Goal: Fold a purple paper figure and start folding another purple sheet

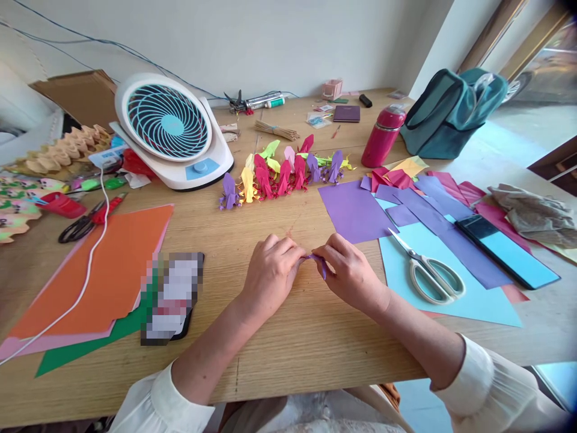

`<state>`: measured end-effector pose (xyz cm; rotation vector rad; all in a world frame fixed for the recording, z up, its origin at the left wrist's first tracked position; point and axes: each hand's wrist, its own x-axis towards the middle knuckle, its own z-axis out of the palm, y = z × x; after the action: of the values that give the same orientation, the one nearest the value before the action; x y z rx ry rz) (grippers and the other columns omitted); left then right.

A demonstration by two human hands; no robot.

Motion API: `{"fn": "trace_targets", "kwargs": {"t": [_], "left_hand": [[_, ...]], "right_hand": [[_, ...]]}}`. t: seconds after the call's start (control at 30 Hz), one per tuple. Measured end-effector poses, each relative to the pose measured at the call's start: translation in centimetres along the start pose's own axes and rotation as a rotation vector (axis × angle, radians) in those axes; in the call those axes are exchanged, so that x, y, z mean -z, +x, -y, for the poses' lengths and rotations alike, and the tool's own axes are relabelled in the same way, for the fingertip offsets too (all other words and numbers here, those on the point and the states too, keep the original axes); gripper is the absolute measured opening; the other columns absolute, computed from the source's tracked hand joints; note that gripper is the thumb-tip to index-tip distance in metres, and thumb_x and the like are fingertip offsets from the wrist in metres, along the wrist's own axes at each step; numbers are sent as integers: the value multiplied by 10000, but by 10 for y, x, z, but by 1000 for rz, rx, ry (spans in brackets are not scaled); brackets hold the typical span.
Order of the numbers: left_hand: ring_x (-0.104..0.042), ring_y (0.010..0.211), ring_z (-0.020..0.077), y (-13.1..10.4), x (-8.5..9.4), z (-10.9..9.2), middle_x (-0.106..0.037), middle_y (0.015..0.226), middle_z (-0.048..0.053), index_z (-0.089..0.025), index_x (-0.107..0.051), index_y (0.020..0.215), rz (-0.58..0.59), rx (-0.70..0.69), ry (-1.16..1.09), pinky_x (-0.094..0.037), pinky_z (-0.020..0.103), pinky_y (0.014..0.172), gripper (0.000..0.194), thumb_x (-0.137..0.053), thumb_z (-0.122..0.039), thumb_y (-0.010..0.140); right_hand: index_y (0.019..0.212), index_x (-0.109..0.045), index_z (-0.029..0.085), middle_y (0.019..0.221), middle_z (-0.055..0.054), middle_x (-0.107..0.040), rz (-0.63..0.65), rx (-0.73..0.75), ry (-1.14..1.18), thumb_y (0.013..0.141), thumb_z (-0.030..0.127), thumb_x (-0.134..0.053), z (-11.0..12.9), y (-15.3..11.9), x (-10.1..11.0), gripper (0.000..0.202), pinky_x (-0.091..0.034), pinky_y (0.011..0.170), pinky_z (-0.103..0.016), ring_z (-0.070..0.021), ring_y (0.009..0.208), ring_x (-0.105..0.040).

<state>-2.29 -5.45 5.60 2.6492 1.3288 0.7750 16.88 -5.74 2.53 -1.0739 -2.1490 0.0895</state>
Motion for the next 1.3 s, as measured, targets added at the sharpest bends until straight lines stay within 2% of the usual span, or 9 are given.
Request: {"fn": "trace_targets", "kwargs": {"t": [0.17,0.37,0.6,0.7,0.83,1.03,1.17,1.3], "left_hand": [[-634,820,150,-6,-8,-3,-682,928,17,-203,-644,1037,-28,34,-91,-449,256,687,227,-485,-67,948],[-609,813,158,-4,-11,-1,-627,867,30,-177,-626,931,13,42,-215,-453,262,723,141,-496,-141,969],[-529,697,110,1,-5,2,-565,794,-7,-181,-615,857,20,80,-361,-395,230,642,124,-546,-124,943],[-530,714,109,4,-2,2,-565,794,-8,-181,-630,880,19,56,-387,-393,226,651,130,-544,-100,934],[-530,733,113,7,2,-1,-567,844,-1,-180,-637,877,47,77,-372,-386,227,636,127,-563,-80,901],[-557,807,141,19,11,-1,-569,882,7,-189,-651,832,59,78,-296,-412,254,699,72,-644,-126,867],[-553,872,190,33,19,-1,-632,845,9,-205,-682,821,16,31,-220,-414,312,789,42,-720,-195,835],[-580,922,191,42,19,0,-641,887,18,-206,-699,802,17,54,-378,-431,333,865,41,-706,-175,828]], "right_hand": [[916,-657,144,816,-63,-527,7,-12,-14,936,113,-493,1,0,-1,168,-454,652,-294,-167,698,-513],[929,-663,156,820,-45,-515,20,-48,72,908,93,-526,2,-1,0,152,-441,629,-277,-143,664,-496],[911,-673,174,809,-16,-503,21,-141,289,876,78,-578,2,3,3,139,-420,615,-248,-116,672,-500],[818,-652,176,765,2,-492,31,-205,414,865,93,-606,0,5,5,106,-407,599,-243,-109,656,-487],[822,-667,182,775,4,-517,85,-267,582,866,119,-624,-3,8,8,88,-421,618,-242,-108,683,-510],[781,-729,189,849,-38,-594,180,-324,724,903,270,-636,-12,9,9,174,-454,685,-282,-151,794,-580],[766,-727,176,841,-50,-626,174,-395,992,906,418,-637,-13,12,9,294,-481,778,-327,-172,812,-597],[778,-714,170,799,-37,-650,167,-485,1141,859,474,-683,-11,14,9,316,-476,769,-319,-165,774,-593]]}}
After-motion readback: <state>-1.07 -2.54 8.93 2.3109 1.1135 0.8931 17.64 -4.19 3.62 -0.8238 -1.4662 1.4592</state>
